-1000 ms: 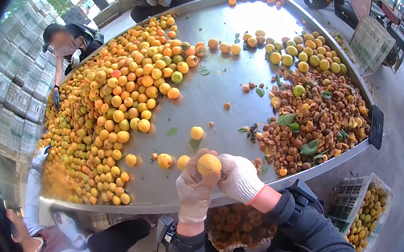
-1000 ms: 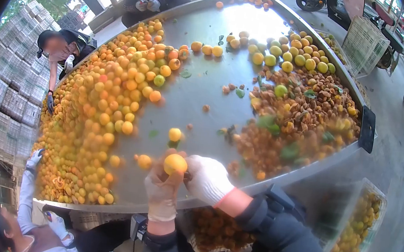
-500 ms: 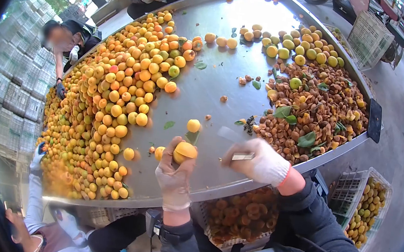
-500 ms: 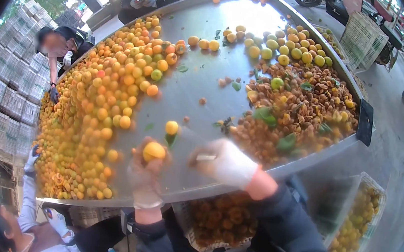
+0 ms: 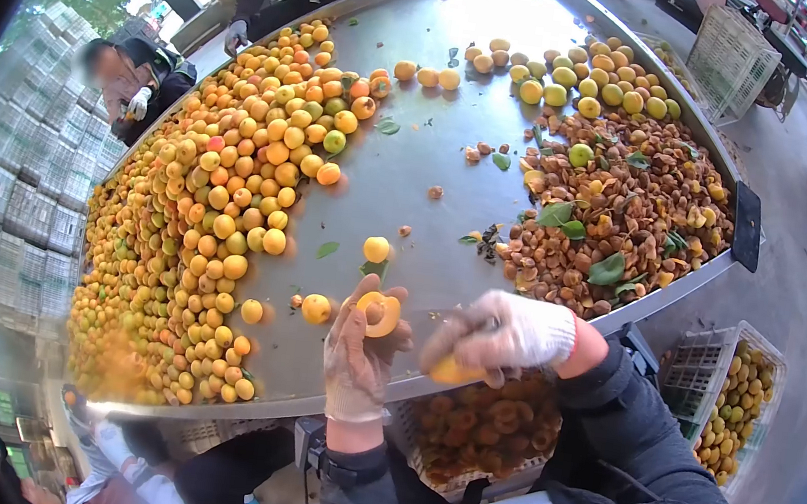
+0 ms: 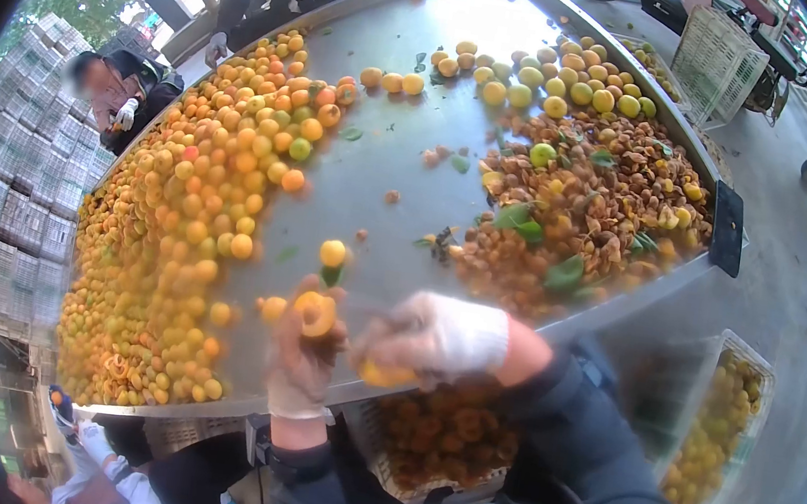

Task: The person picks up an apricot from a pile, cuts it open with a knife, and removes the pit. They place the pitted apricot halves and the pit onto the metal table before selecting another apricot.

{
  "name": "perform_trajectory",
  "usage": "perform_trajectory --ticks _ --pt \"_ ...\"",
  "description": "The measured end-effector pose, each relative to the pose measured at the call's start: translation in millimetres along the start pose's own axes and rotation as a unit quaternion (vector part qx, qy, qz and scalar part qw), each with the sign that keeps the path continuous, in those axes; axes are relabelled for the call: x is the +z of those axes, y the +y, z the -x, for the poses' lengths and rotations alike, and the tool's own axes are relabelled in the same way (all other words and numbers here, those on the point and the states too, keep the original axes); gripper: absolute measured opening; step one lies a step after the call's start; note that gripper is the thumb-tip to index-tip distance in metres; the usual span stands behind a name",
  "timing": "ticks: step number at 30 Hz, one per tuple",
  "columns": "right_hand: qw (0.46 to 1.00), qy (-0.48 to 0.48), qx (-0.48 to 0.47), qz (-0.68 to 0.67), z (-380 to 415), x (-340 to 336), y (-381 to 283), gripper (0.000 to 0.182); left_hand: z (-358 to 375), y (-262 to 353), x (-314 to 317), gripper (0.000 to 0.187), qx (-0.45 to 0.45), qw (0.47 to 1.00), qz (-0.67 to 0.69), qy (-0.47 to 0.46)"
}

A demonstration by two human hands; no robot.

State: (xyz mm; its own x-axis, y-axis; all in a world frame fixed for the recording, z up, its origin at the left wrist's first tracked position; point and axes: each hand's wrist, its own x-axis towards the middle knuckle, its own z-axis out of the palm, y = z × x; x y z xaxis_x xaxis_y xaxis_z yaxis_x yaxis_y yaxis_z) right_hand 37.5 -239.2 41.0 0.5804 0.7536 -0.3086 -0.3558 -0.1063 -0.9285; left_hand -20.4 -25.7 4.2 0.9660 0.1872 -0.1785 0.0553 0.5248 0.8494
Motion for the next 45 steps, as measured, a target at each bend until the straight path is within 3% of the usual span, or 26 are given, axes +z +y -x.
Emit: perform_trajectory --ticks 1,3,5,6,7,9,11,19,21,22,23,24,26,27,28,29,30,33,35,37,38,40,42,43,44,45 --pt "0.994 -0.078 0.001 0.074 0.5 -0.6 2.8 0.03 0.0 -0.1 -2.0 0.046 -0.033 0.998 0.045 -0.002" --pt "0.996 -0.019 -0.025 0.078 4.4 4.9 -0.4 0.02 1.2 -2.1 -4.3 0.049 -0.069 0.993 0.091 -0.002" --pt "0.971 0.191 -0.065 -0.13 3.2 7.2 -4.9 0.01 2.2 -5.6 -2.5 0.054 -0.083 0.996 0.019 0.021" --pt "0.936 0.267 -0.162 -0.161 -10.2 9.5 2.1 0.013 3.5 -7.3 -0.7 0.054 -0.084 0.996 0.019 0.02" --pt "0.936 0.269 -0.162 -0.162 -14.4 13.5 0.6 0.013 5.5 -9.2 1.5 0.055 -0.103 0.994 -0.024 0.013" --pt "0.84 0.286 -0.246 -0.39 -21.1 22.5 -5.1 0.022 8.7 -13.8 7.3 0.056 -0.125 0.99 -0.069 0.006" --pt "0.824 0.303 -0.252 -0.407 -25.0 32.7 -10.1 0.022 12.0 -18.9 13.7 0.058 -0.13 0.979 -0.151 0.032" --pt "0.858 0.303 -0.333 -0.247 -31.4 43.2 0.6 0.018 13.4 -19.2 27.4 0.053 -0.147 0.968 -0.204 0.019" --pt "0.82 0.329 -0.468 -0.012 -36.8 43.9 7.0 0.018 11.3 -30.1 21.8 0.049 -0.155 0.964 -0.215 0.022" --pt "0.814 0.309 -0.49 0.041 -35.8 41.7 5.5 0.021 7.3 -52.0 10.1 0.043 -0.081 0.975 -0.205 0.022" --pt "0.814 0.309 -0.49 0.041 -36.6 42.6 5.6 0.021 4.8 -63.0 6.9 0.036 -0.008 0.981 -0.193 0.021" --pt "0.826 0.29 -0.477 0.083 -38.2 44.3 5.5 0.021 2.3 -69.6 3.9 0.036 -0.008 0.981 -0.194 0.022" --pt "0.833 0.253 -0.48 0.108 -45.2 44.3 7.5 0.019 -5.3 -71.9 7.7 0.023 -0.166 0.964 0.114 0.171" --pt "0.833 0.252 -0.48 0.107 -45.6 42.3 5.3 0.019 -2.3 -58.3 14.1 0.023 -0.165 0.964 0.114 0.172" --pt "0.884 0.27 -0.381 -0.023 -45.4 39.4 2.3 0.017 4.3 -38.6 20.1 0.021 -0.156 0.981 -0.069 0.088" --pt "0.908 0.281 -0.271 -0.152 -46.0 34.9 -0.6 0.016 7.2 -26.9 24.8 0.02 -0.14 0.958 -0.249 0.0" --pt "0.869 0.208 -0.19 -0.406 -56.8 24.0 6.8 0.015 6.9 -31.2 28.6 0.031 -0.139 0.966 -0.219 0.013" --pt "0.814 0.202 -0.144 -0.525 -70.3 17.1 19.0 0.016 3.6 -25.4 24.2 0.043 -0.196 0.958 -0.211 -0.016" --pt "0.81 0.181 -0.131 -0.542 -76.1 11.3 28.1 0.016 2.6 -29.7 21.2 0.047 -0.219 0.964 -0.15 0.007" --pt "0.722 0.098 -0.154 -0.668 -82.4 8.0 37.8 0.015 -2.1 -36.3 13.8 0.051 -0.241 0.966 -0.087 0.03" --pt "0.722 0.098 -0.154 -0.668 -81.9 7.1 35.8 0.015 -6.5 -39.7 9.2 0.049 -0.247 0.963 -0.082 0.07" --pt "0.725 0.226 -0.193 -0.621 -80.8 4.3 30.4 0.015 -9.6 -39.8 2.3 0.047 -0.253 0.958 -0.078 0.109" --pt "0.815 0.312 -0.205 -0.444 -69.0 -4.1 24.6 0.012 -10.6 -34.4 -2.7 0.043 -0.118 0.989 -0.022 0.081" --pt "0.86 0.345 -0.183 -0.329 -61.1 -5.8 20.4 0.011 -11.9 -32.5 -4.5 0.043 -0.116 0.99 -0.022 0.08" --pt "0.86 0.344 -0.184 -0.328 -58.2 0.5 15.6 0.011 -13.3 -30.9 -5.8 0.041 -0.101 0.992 -0.018 0.07" --pt "0.904 0.328 -0.195 -0.191 -55.6 11.6 13.1 0.012 -14.5 -29.6 -6.6 0.041 -0.086 0.994 -0.014 0.06"
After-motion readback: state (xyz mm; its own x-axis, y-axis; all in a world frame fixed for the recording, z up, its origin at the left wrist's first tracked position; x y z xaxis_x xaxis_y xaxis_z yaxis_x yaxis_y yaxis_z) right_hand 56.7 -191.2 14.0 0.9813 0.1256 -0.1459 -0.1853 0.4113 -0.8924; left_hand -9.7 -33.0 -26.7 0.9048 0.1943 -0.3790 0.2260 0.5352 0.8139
